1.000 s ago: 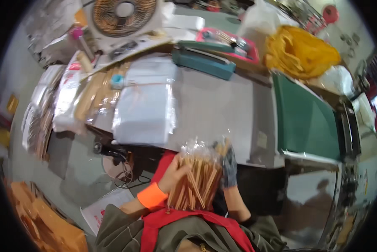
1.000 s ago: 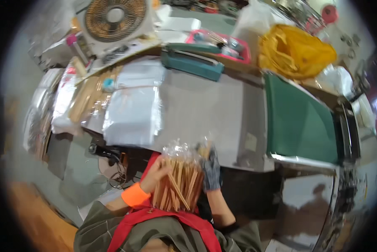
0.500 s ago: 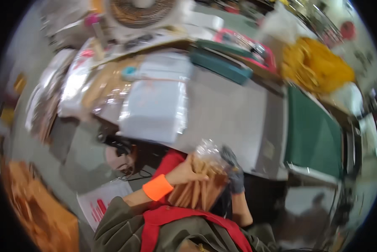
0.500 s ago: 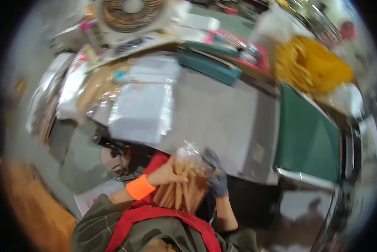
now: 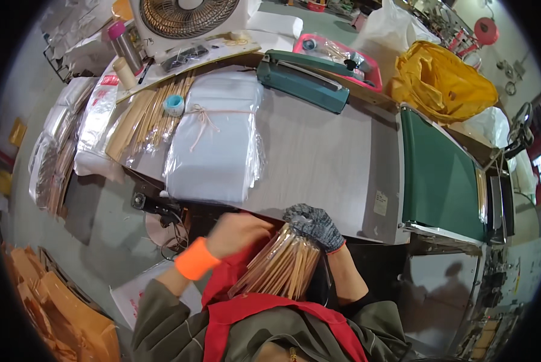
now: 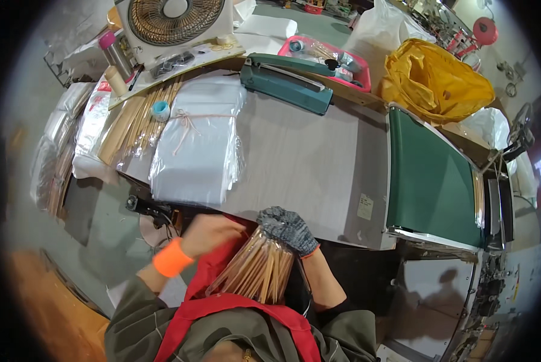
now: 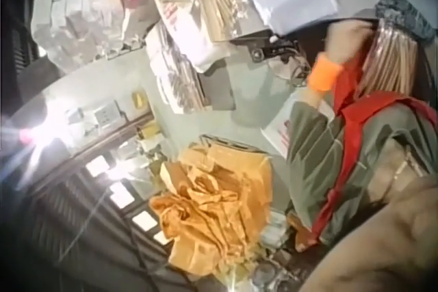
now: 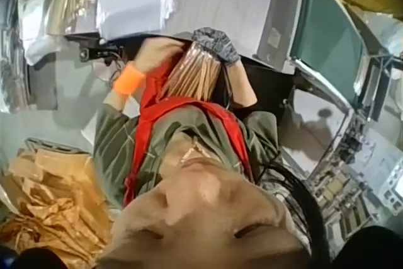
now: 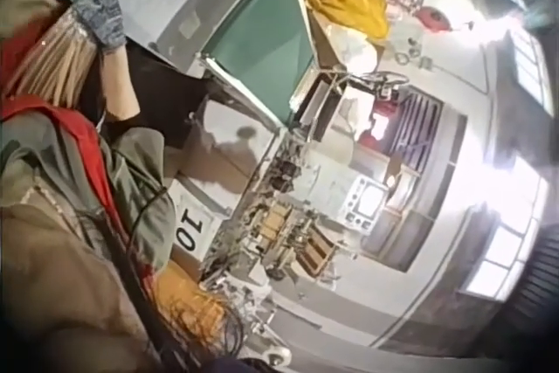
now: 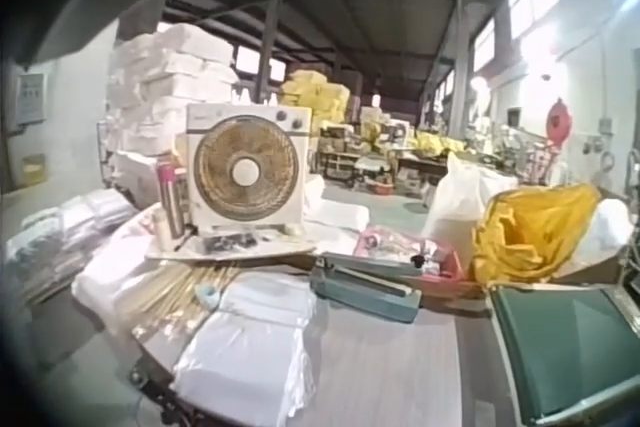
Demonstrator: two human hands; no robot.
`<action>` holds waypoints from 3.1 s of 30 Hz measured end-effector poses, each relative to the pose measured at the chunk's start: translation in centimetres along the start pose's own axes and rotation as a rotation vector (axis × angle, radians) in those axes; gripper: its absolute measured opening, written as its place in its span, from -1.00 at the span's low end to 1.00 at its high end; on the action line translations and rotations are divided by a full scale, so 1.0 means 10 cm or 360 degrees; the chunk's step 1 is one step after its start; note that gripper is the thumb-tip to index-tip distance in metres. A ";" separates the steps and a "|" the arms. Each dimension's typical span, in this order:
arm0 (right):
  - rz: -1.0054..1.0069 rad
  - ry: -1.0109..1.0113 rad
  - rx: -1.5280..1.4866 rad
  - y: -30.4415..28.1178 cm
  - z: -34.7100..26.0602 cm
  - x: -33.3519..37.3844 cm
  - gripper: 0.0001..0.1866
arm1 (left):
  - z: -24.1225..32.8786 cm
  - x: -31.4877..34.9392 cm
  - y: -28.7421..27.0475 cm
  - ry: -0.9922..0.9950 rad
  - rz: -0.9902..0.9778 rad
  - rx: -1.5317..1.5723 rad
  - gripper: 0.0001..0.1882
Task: Bundling disposable wooden chopsticks, placing them into plastic bags, and sealing the bags using a heat-sealing machine.
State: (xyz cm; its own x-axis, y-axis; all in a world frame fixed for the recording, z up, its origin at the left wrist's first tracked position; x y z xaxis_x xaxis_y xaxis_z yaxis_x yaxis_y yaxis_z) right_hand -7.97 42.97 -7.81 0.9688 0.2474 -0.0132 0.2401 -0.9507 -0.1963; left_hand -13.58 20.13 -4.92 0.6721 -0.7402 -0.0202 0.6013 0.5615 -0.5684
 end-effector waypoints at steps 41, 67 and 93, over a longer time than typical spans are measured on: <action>0.0379 0.0255 -0.0159 0.89 -0.01 1.49 -0.11 | -0.27 0.38 0.81 0.0060 0.1005 0.0215 -0.75; 0.0801 -0.0546 0.1651 -0.83 -1.16 -0.07 -0.78 | 1.07 -0.92 -0.83 0.0734 0.0145 -0.0484 -0.79; 0.0689 -0.0955 0.2383 -1.04 -1.78 -0.62 -0.87 | 1.07 -1.16 -0.22 0.0917 0.0749 0.0057 -0.12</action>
State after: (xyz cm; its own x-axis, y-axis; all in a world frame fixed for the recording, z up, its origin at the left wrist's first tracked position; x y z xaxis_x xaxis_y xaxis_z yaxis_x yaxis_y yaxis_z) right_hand -15.36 48.05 11.73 0.6992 0.4004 -0.5923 -0.6310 -0.0441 -0.7746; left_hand -18.08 31.46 5.40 0.5349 -0.4896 -0.6886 0.3261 0.8715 -0.3664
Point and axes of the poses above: each hand's wrist, its own x-axis away from the middle knuckle, its own y-axis out of the palm, z = x × y, the point moved 2 cm from there along -x, towards the middle knuckle, and after that the axes turned 4 degrees about -x, right-handed, at the moved point
